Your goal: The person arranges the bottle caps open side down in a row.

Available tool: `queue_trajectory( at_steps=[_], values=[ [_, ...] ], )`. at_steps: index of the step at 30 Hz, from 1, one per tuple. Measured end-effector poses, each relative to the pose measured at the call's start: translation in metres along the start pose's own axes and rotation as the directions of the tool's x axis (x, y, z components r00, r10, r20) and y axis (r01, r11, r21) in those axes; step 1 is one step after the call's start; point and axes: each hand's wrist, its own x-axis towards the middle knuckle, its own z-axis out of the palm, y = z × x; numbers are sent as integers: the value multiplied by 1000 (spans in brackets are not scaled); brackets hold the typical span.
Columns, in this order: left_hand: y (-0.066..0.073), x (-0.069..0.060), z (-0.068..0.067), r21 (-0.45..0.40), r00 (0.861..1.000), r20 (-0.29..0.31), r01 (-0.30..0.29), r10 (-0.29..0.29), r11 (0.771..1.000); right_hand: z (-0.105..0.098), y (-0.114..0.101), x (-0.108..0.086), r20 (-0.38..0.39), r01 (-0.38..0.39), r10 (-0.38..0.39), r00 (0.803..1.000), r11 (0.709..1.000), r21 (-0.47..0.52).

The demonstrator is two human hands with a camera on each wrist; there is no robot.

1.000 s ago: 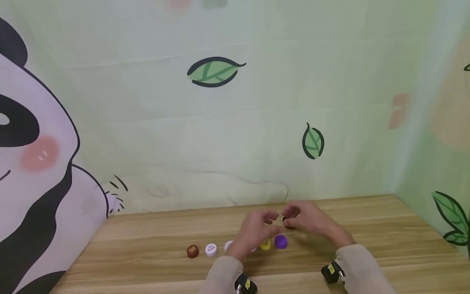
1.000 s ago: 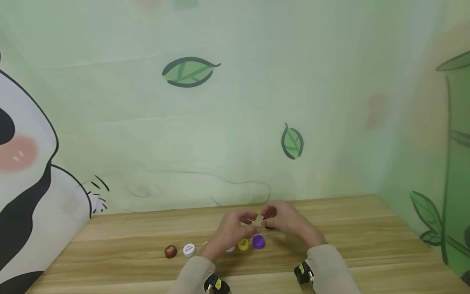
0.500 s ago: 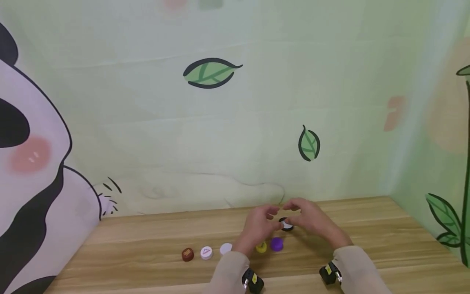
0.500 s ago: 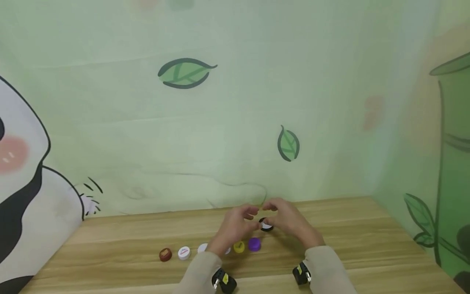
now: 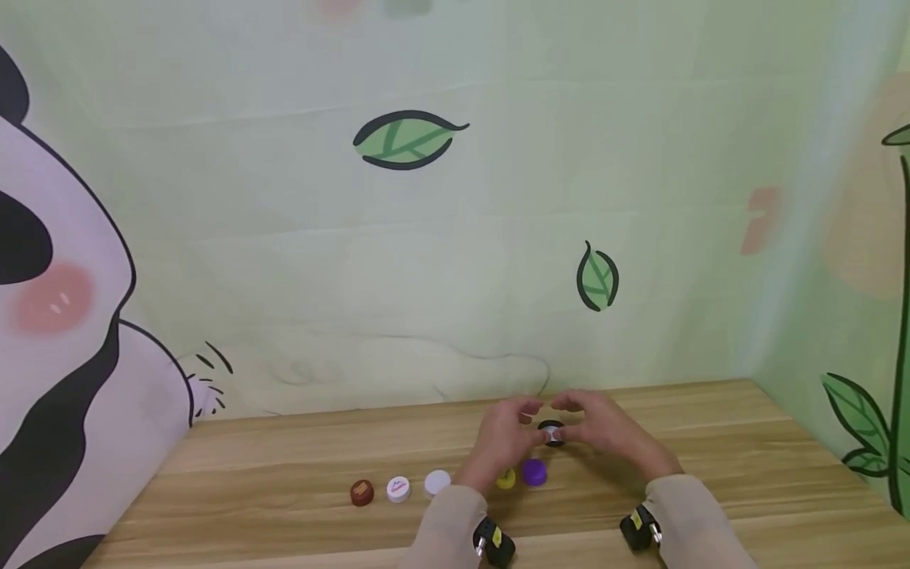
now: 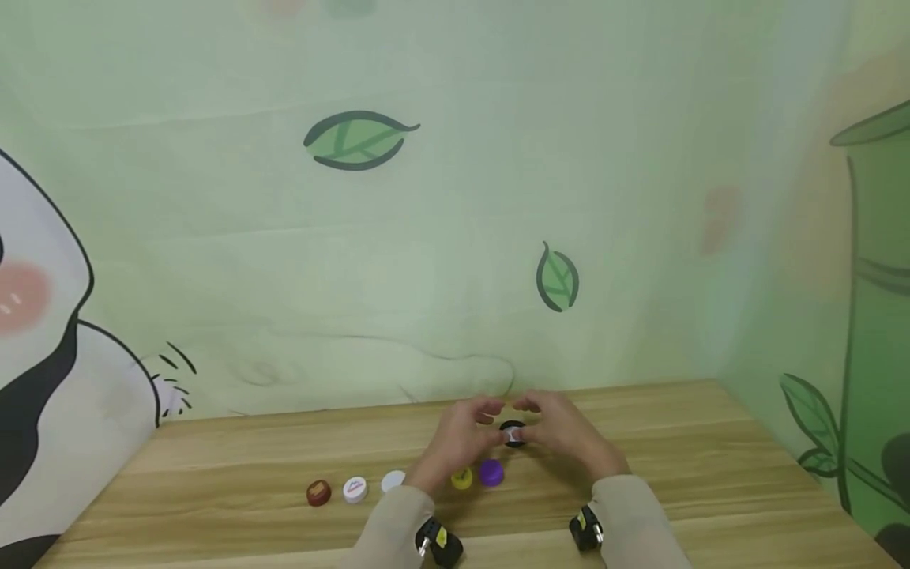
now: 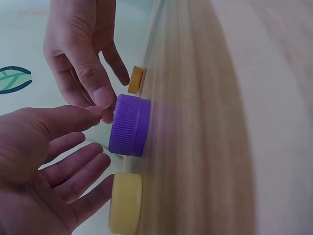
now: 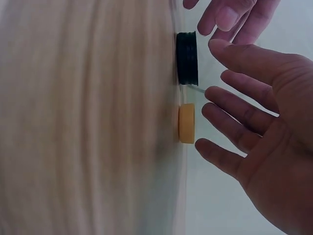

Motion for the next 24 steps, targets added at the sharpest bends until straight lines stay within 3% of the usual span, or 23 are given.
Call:
queue_trajectory(
  at_steps=[14, 24],
  values=[
    [-5, 3, 4, 79, 997, 61, -40, 35, 996, 3, 9, 3, 62, 44, -44, 997, 999, 0],
    [-1, 2, 5, 32, 997, 82, -14, 12, 999, 7, 11, 3, 46, 31, -30, 998, 999, -10]
  ],
)
